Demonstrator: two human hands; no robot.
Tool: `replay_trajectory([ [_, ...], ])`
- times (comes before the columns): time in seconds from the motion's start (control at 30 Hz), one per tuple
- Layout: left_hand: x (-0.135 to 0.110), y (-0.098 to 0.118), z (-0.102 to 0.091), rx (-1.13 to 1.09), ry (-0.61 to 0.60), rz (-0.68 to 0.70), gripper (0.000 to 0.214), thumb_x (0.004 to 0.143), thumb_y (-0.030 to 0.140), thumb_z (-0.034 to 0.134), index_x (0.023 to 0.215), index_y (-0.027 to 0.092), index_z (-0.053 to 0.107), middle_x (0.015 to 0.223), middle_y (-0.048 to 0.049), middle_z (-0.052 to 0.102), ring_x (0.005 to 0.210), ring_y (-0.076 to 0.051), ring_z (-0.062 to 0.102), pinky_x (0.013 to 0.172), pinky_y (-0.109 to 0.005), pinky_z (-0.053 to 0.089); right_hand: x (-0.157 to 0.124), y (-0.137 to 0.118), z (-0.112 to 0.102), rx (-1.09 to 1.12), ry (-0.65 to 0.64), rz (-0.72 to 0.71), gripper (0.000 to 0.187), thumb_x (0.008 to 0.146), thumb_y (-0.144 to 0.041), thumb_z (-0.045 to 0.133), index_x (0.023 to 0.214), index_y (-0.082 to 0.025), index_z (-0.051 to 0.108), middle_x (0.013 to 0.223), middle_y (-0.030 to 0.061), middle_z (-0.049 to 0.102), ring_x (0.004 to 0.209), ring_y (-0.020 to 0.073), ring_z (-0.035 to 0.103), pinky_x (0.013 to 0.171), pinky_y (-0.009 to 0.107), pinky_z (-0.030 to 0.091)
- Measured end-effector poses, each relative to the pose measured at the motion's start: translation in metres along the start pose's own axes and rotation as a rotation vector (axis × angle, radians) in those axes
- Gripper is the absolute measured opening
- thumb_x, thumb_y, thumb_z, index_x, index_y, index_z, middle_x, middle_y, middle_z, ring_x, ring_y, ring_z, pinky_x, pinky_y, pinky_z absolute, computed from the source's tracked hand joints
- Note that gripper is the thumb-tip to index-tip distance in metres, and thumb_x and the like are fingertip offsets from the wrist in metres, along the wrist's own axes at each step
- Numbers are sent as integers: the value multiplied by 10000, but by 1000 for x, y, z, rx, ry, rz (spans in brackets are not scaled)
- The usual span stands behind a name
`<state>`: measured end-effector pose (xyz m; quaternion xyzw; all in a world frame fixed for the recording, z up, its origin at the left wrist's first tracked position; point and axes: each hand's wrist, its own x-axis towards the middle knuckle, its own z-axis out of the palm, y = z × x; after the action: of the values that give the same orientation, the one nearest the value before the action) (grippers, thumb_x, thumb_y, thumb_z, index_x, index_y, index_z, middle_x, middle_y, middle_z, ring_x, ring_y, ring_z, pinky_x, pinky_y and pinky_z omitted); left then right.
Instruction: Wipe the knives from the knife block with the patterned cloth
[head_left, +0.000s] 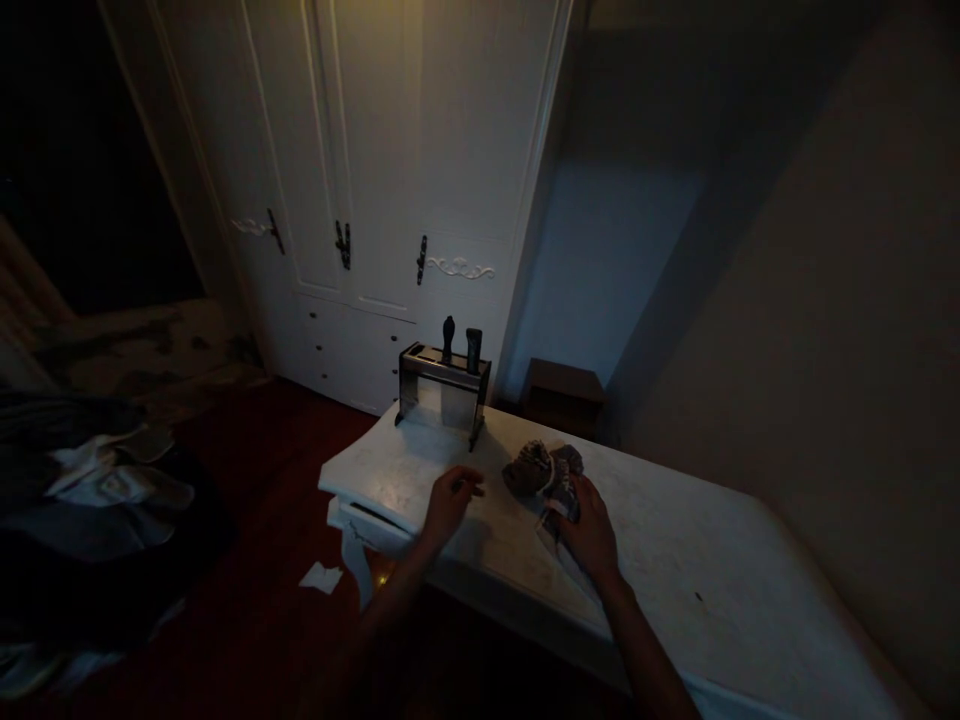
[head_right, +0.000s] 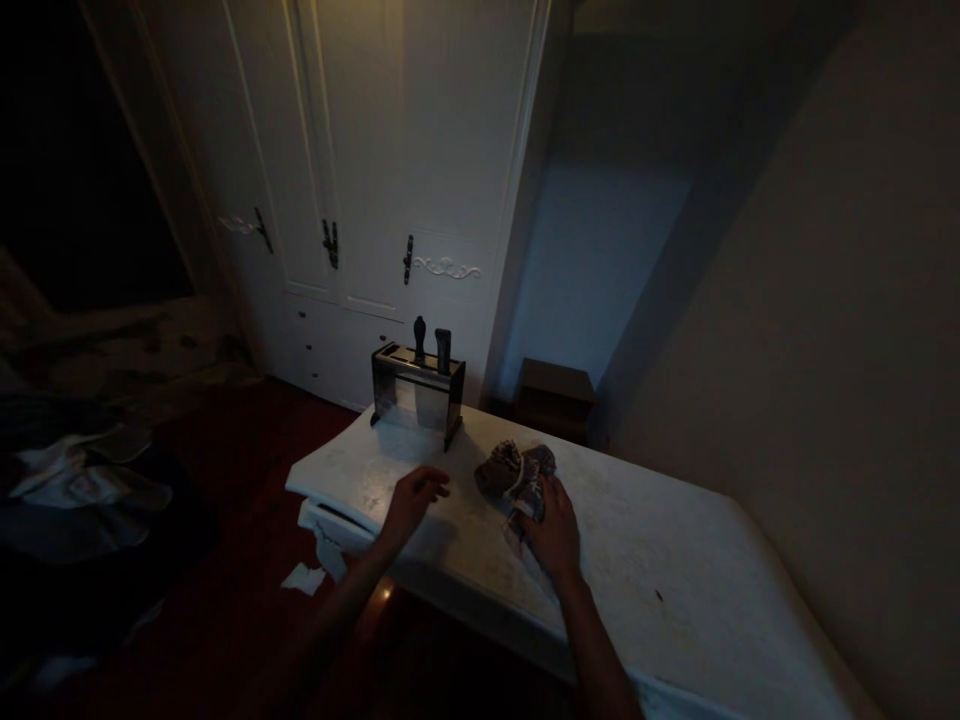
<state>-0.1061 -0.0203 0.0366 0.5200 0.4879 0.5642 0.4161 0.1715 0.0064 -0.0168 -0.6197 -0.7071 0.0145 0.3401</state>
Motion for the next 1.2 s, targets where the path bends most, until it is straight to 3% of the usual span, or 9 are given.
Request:
replay_trajectory([
  [0.13,38,40,-21,46,100,90,223,745,255,515,901,158,641,911,-57,698,755,-172,686,671,-276,502,1,1,0,63,6,48,658,760,-424,593,1371,-206,476,1422,125,482,1303,308,466,1081,479,401],
  [0.37,130,114,-27,237,340,273,458,734,163,604,1187,137,541,1129,-97,651,965,-179,624,852,-301,493,2,-4,-22,320,48,162,544,762,-405,510,1252,-176,573,1277,135,606,1190,309,557,1035,460,431],
  [0.57,182,141,-33,414,325,240,547,720,193,684,1241,110,540,1201,-142,615,959,-199,619,826,-305,480,-1,7,-28,486,76,212,604,726,-500,572,1250,-201,577,1271,114,630,1173,309,587,1014,458,457],
  [0.7,197,146,-33,528,299,222,496,706,262,739,1154,95,603,1047,-109,668,911,-199,625,787,-280,461,-1,9,-26,509,48,212,642,693,-520,605,1249,-200,583,1279,121,627,1181,319,583,1031,469,445],
  [0.93,200,148,-29,588,236,171,216,669,320,771,701,142,651,652,-11,621,642,-148,563,619,-250,405,-1,6,-29,510,26,227,693,673,-546,603,1249,-162,581,1301,141,608,1203,323,568,1050,457,433],
  [1.2,203,161,-37,596,354,193,213,692,326,729,694,119,678,629,-19,612,670,-158,579,625,-251,409,0,5,-28,515,39,254,671,648,-468,574,1246,-165,596,1285,137,619,1184,321,580,1039,461,442],
])
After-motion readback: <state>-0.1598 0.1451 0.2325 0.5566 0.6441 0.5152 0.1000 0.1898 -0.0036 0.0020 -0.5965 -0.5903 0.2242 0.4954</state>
